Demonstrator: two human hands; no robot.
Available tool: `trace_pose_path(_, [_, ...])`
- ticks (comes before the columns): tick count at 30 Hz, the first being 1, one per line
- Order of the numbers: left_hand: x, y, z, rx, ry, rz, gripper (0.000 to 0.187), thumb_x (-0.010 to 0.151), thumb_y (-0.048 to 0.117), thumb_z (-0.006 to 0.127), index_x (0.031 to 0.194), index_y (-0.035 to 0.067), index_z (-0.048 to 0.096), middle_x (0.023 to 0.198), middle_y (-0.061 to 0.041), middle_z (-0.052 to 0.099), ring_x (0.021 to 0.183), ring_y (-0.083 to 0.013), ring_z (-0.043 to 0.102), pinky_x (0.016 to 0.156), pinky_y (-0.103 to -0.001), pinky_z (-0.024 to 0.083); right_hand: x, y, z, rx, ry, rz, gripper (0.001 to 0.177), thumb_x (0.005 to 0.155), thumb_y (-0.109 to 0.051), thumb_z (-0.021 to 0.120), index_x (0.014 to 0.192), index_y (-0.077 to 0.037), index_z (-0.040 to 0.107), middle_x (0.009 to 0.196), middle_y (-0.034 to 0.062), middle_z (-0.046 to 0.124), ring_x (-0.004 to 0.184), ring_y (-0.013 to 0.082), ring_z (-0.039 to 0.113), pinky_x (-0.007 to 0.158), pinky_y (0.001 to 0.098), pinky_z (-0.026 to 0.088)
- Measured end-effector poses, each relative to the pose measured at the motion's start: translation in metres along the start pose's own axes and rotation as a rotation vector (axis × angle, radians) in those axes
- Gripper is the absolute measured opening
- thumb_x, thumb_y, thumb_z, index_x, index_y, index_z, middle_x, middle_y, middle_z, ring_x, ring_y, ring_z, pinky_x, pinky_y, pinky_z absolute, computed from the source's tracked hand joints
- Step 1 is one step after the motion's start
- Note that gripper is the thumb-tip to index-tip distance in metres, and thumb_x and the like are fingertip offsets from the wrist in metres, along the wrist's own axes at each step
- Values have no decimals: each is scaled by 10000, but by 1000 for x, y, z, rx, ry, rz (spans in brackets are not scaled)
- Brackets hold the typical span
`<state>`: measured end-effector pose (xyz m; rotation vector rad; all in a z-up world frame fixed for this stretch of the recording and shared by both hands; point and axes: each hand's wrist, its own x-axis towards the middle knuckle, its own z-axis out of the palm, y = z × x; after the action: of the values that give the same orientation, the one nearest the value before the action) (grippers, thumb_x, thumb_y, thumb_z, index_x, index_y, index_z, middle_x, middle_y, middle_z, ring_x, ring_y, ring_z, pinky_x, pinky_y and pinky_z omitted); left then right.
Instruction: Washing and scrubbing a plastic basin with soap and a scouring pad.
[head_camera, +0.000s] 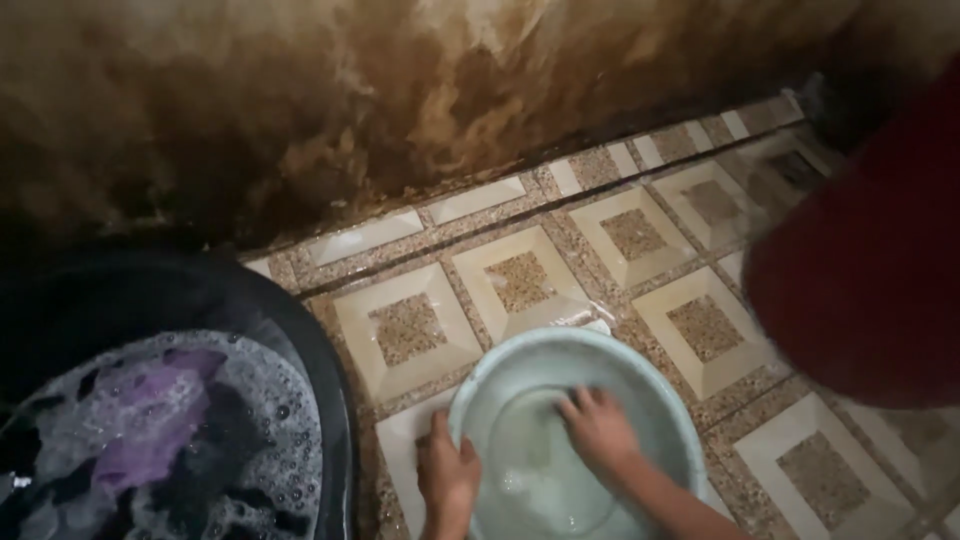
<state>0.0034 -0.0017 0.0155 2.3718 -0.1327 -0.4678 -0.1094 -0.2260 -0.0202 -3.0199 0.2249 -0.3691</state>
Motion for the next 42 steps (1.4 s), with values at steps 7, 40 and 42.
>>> trace_pose_path(7, [3,-7,12,7,27,-112,523,856,231,701,1346,175,526,1130,-193,696,1080,-420,654,925,-515,525,-71,-52,110,359,-304,-136,219,806,-204,687,1005,-138,749,1171,162,663,1085,405,626,894,492,516])
trace_pose_path(40, [14,-30,23,-11,-21,83,685,784,78,654,1422,106,404,1112,-260,671,1052,-462,631,918,-531,511,43,-42,42,-19,82,93,184,769,-165,663,930,-115,737,994,126,634,951,374,622,743,473,526])
trace_pose_path(42, [18,-25,19,18,-46,70,678,802,78,635,1435,118,396,1105,-251,681,1062,-458,628,932,-535,503,44,-58,58,19,35,-22,173,781,-153,659,935,-107,720,987,115,638,950,337,634,788,461,535])
